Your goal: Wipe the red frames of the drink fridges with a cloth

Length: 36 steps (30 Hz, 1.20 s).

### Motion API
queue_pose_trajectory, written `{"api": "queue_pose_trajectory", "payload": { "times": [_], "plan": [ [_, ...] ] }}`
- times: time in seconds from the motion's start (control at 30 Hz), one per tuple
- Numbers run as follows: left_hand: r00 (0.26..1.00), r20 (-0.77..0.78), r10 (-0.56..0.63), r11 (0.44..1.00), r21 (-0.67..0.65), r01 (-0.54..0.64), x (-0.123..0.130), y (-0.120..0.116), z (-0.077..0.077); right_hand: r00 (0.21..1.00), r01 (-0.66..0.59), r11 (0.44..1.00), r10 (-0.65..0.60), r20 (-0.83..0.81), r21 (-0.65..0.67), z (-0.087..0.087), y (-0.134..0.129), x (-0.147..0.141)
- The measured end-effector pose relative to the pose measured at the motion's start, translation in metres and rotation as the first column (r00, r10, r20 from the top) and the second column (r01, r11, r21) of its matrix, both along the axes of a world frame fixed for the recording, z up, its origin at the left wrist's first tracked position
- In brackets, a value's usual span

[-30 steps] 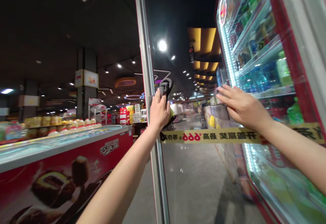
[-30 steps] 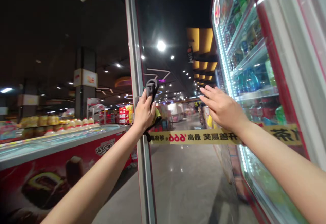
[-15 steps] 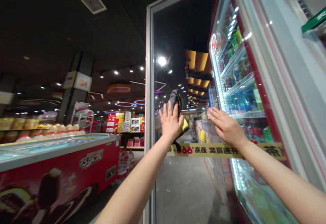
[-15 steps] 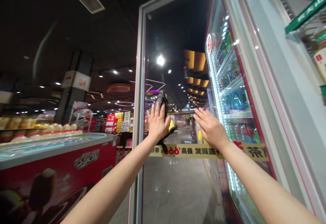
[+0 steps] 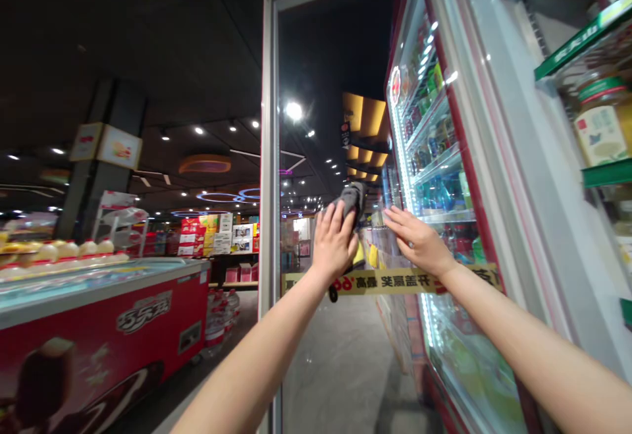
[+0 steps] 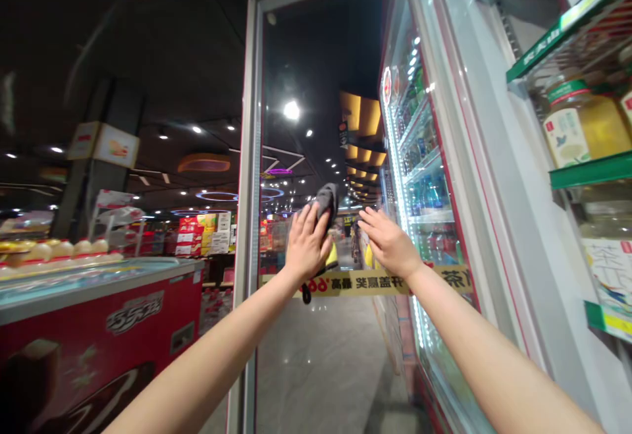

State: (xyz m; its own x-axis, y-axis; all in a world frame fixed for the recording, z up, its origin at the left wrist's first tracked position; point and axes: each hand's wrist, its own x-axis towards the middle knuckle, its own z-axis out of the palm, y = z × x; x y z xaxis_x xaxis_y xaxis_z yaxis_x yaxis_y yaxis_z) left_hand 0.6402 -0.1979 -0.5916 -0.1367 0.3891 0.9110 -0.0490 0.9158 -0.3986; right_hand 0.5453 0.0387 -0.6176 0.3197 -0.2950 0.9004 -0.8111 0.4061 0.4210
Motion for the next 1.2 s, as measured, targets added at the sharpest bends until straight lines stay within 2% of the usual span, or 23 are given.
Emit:
{"api": "queue_pose_trajectory", "payload": {
  "times": [0.03,0.07,0.1,0.13,0.2,0.27,0.3,0.37,0.43,0.47,0.53,0.6,0.63,0.7,0.77,0.83,0.87,0.93,1.0,1.07,1.13,1.2],
  "plan": [
    [0.997,0.072,0.007,0.994,-0.110,0.001,0.005,-0.005,-0.009,1.000,0.022,1.000,-0.022,0.005,0.001,-0.004,0.006,0.002],
    [0.993,0.117,0.023,0.986,-0.164,-0.003,0.011,-0.011,-0.013,0.998,0.056,0.998,-0.056,0.013,-0.009,-0.010,0.013,0.003],
    [0.991,0.131,0.040,0.988,-0.155,-0.019,0.016,-0.017,-0.012,0.995,0.096,0.995,-0.095,0.026,-0.030,-0.016,0.020,0.003],
    [0.992,0.111,0.052,0.995,-0.085,-0.043,0.019,-0.022,-0.007,0.991,0.134,0.989,-0.131,0.040,-0.064,-0.022,0.027,0.003],
    [0.997,0.003,0.076,0.983,0.169,-0.076,0.017,-0.019,0.016,0.982,0.185,0.974,-0.177,0.072,-0.129,-0.032,0.035,0.001],
    [0.992,-0.085,0.093,0.934,0.352,-0.058,0.006,0.003,0.043,0.980,0.191,0.967,-0.179,0.088,-0.167,-0.038,0.038,-0.002],
    [0.992,-0.097,0.085,0.931,0.362,-0.044,-0.001,0.019,0.053,0.980,0.188,0.967,-0.174,0.093,-0.174,-0.039,0.038,-0.004],
    [0.997,-0.068,0.032,0.969,0.245,-0.015,-0.013,0.051,0.058,0.980,0.185,0.969,-0.169,0.105,-0.166,-0.040,0.037,-0.006],
    [1.000,0.011,-0.006,0.999,0.045,0.005,-0.017,0.070,0.046,0.978,0.184,0.972,-0.168,0.120,-0.144,-0.038,0.038,-0.007],
    [0.998,0.057,-0.011,0.998,-0.058,0.014,-0.015,0.072,0.036,0.978,0.181,0.975,-0.166,0.125,-0.127,-0.037,0.041,-0.007],
    [0.991,0.136,-0.002,0.974,-0.223,0.032,-0.006,0.061,0.018,0.981,0.165,0.983,-0.154,0.120,-0.085,-0.034,0.049,-0.006],
    [0.986,0.165,0.009,0.960,-0.279,0.038,0.006,0.042,0.011,0.982,0.163,0.986,-0.157,0.109,-0.045,-0.031,0.059,-0.006],
    [0.990,0.141,0.007,0.972,-0.233,0.026,0.010,0.033,0.014,0.979,0.178,0.983,-0.173,0.110,-0.040,-0.030,0.064,-0.005],
    [1.000,0.010,-0.006,1.000,0.000,0.006,0.012,0.028,0.031,0.965,0.235,0.969,-0.224,0.134,-0.072,-0.028,0.072,-0.005],
    [0.993,-0.118,-0.004,0.973,0.227,0.031,0.004,0.042,0.053,0.949,0.287,0.951,-0.265,0.171,-0.117,-0.026,0.076,-0.005],
    [0.988,-0.149,-0.025,0.960,0.273,0.066,-0.008,0.068,0.066,0.941,0.305,0.944,-0.277,0.194,-0.128,-0.025,0.078,-0.006],
    [0.991,-0.126,-0.048,0.971,0.225,0.076,-0.013,0.082,0.067,0.941,0.303,0.945,-0.276,0.199,-0.121,-0.025,0.078,-0.007],
    [0.996,-0.030,-0.085,0.995,0.042,0.086,-0.018,0.102,0.055,0.944,0.287,0.952,-0.263,0.198,-0.104,-0.025,0.082,-0.008],
    [0.993,0.085,-0.084,0.981,-0.169,0.097,-0.014,0.105,0.035,0.952,0.264,0.960,-0.244,0.186,-0.090,-0.026,0.089,-0.008],
    [0.982,0.184,-0.049,0.936,-0.336,0.109,-0.003,0.094,0.020,0.956,0.246,0.966,-0.230,0.180,-0.076,-0.029,0.099,-0.008],
    [0.973,0.229,-0.010,0.909,-0.403,0.104,0.007,0.083,0.019,0.958,0.231,0.971,-0.215,0.191,-0.064,-0.031,0.109,-0.009],
    [0.984,0.180,-0.004,0.942,-0.329,0.064,0.011,0.083,0.036,0.956,0.215,0.976,-0.200,0.213,-0.046,-0.033,0.116,-0.010]
  ]
}}
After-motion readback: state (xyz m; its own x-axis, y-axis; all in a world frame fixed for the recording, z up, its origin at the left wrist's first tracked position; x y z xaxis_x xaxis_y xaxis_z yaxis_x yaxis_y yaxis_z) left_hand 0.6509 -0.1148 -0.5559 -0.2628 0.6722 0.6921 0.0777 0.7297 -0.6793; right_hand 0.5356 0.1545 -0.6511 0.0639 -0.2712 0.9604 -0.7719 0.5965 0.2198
